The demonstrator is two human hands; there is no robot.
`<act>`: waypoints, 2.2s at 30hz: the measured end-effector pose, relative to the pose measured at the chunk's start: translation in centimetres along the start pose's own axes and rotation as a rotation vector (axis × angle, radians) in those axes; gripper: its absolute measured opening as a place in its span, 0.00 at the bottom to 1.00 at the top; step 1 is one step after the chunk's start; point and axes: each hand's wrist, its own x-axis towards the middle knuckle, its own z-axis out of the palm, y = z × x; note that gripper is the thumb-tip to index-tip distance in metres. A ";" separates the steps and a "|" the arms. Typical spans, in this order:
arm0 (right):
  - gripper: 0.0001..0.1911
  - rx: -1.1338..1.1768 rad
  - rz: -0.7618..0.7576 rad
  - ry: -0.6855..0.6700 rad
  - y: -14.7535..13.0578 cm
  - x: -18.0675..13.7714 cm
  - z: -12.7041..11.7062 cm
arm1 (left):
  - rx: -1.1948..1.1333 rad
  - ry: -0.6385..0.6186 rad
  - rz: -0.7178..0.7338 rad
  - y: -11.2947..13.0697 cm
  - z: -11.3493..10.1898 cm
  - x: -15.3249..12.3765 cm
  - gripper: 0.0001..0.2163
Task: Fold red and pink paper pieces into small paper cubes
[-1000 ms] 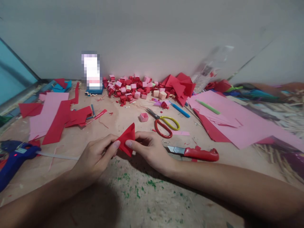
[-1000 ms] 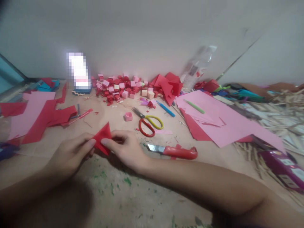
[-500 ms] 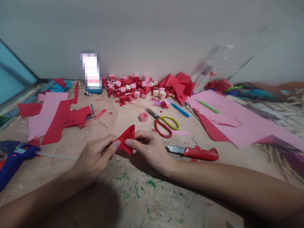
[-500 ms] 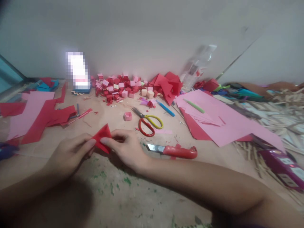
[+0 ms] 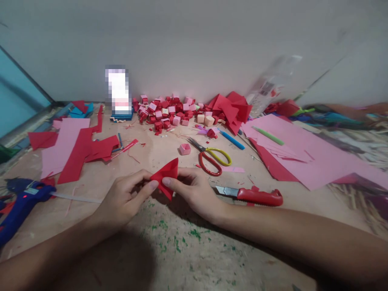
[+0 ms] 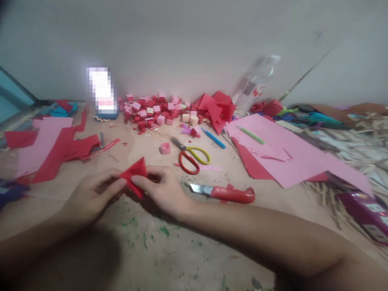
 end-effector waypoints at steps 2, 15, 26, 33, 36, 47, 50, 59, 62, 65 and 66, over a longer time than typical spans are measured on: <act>0.12 0.062 0.007 0.011 0.0 0.1 0.2 | -0.077 -0.013 -0.045 0.0 0.1 0.1 0.10; 0.12 -0.021 -0.013 0.056 0.1 0.2 0.0 | -0.190 -0.082 -0.064 0.3 -0.1 0.5 0.11; 0.13 0.041 -0.002 0.053 -0.5 0.3 0.6 | -0.199 -0.085 -0.025 -0.1 0.0 0.6 0.11; 0.14 0.008 -0.001 0.060 -0.5 0.2 0.3 | -0.200 -0.084 -0.018 -0.1 0.1 0.6 0.12; 0.14 -0.002 -0.005 0.062 -0.3 0.3 0.3 | -0.209 -0.089 -0.017 -0.1 0.1 0.5 0.12; 0.16 -0.138 -0.005 0.021 -0.3 0.4 0.1 | -0.213 -0.087 -0.026 -0.1 0.0 0.5 0.12; 0.17 -0.199 0.004 -0.033 -0.5 0.3 0.1 | -0.205 -0.091 0.005 -0.3 0.0 0.4 0.12; 0.20 -0.118 0.031 -0.073 -0.7 -0.1 0.1 | -0.151 -0.109 0.032 0.0 0.0 0.2 0.14; 0.20 -0.102 0.003 -0.051 -0.4 -0.2 -0.1 | -0.131 -0.131 0.051 0.2 0.0 0.2 0.14; 0.20 -0.118 -0.001 -0.022 -0.3 -0.2 -0.2 | -0.097 -0.120 0.068 0.2 0.0 0.1 0.14; 0.19 -0.116 0.002 -0.021 -0.2 -0.2 -0.2 | -0.087 -0.113 0.072 0.1 0.0 0.1 0.14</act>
